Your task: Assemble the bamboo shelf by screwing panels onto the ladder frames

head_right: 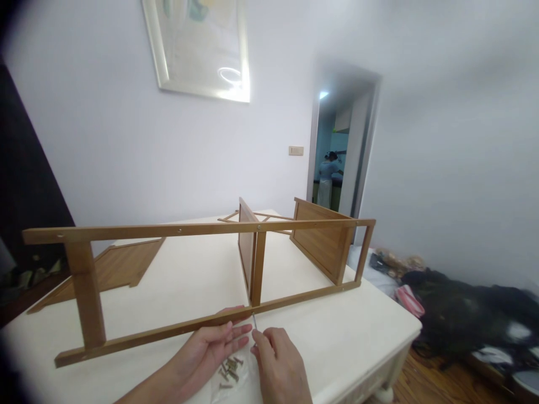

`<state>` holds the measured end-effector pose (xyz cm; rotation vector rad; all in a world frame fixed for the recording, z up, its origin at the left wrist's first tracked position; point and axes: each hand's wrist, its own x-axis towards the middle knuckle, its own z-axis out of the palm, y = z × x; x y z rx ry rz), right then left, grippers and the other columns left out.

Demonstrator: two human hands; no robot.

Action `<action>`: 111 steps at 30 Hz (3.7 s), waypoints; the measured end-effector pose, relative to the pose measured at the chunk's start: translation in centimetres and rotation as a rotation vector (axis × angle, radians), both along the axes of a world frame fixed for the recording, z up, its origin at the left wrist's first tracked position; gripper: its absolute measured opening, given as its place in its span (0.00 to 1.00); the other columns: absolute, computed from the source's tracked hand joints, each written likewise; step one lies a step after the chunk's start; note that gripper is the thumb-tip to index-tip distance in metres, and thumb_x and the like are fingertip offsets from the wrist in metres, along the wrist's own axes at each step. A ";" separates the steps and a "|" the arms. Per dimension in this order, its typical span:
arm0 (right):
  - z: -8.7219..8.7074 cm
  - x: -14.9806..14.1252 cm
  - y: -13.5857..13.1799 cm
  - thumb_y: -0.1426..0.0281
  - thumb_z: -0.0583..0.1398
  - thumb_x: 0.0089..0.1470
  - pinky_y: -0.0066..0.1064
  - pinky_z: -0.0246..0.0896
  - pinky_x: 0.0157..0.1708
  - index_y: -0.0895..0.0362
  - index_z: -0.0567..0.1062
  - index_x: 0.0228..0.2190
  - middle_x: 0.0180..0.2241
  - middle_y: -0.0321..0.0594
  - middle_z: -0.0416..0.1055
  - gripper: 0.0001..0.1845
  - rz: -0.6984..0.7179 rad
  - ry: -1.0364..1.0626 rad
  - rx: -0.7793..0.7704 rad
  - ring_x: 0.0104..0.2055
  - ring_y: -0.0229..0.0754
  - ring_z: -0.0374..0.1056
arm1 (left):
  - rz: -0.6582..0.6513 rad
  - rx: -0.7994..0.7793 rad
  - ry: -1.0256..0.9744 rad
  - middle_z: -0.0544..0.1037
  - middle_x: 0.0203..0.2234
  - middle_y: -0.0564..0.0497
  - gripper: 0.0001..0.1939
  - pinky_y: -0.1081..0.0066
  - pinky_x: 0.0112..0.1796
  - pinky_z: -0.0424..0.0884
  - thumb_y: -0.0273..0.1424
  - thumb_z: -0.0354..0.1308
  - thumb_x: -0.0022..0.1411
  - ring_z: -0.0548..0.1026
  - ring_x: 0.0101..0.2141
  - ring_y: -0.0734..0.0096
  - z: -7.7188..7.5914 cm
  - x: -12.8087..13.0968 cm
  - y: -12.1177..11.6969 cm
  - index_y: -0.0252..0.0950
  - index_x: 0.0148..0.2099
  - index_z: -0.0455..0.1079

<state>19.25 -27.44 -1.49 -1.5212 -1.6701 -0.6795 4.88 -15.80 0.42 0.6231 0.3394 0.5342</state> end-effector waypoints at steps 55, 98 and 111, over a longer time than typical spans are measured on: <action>1.2 -1.4 0.4 0.76 0.53 0.58 0.34 0.54 0.26 0.56 0.66 0.29 0.24 0.39 0.62 0.07 -0.184 -0.235 0.009 0.27 0.43 0.58 | -0.002 0.035 0.024 0.79 0.38 0.43 0.14 0.55 0.54 0.63 0.21 0.59 0.56 0.75 0.46 0.57 0.4 0.0 0.0 0.32 0.46 0.74; 2.3 -2.1 1.1 0.61 0.65 0.42 0.24 0.54 0.12 0.61 0.71 0.23 0.17 0.31 0.61 0.15 0.513 2.075 -0.315 0.15 0.29 0.52 | -0.017 0.031 0.039 0.78 0.41 0.42 0.15 0.57 0.54 0.64 0.20 0.58 0.56 0.74 0.47 0.57 0.3 0.0 0.1 0.31 0.47 0.73; 2.5 -1.9 0.6 0.67 0.64 0.45 0.21 0.55 0.16 0.63 0.71 0.25 0.19 0.31 0.62 0.11 0.636 2.263 -0.364 0.17 0.27 0.55 | -0.012 0.043 0.031 0.78 0.41 0.42 0.15 0.57 0.54 0.63 0.20 0.59 0.56 0.74 0.47 0.57 0.2 0.0 0.1 0.31 0.47 0.73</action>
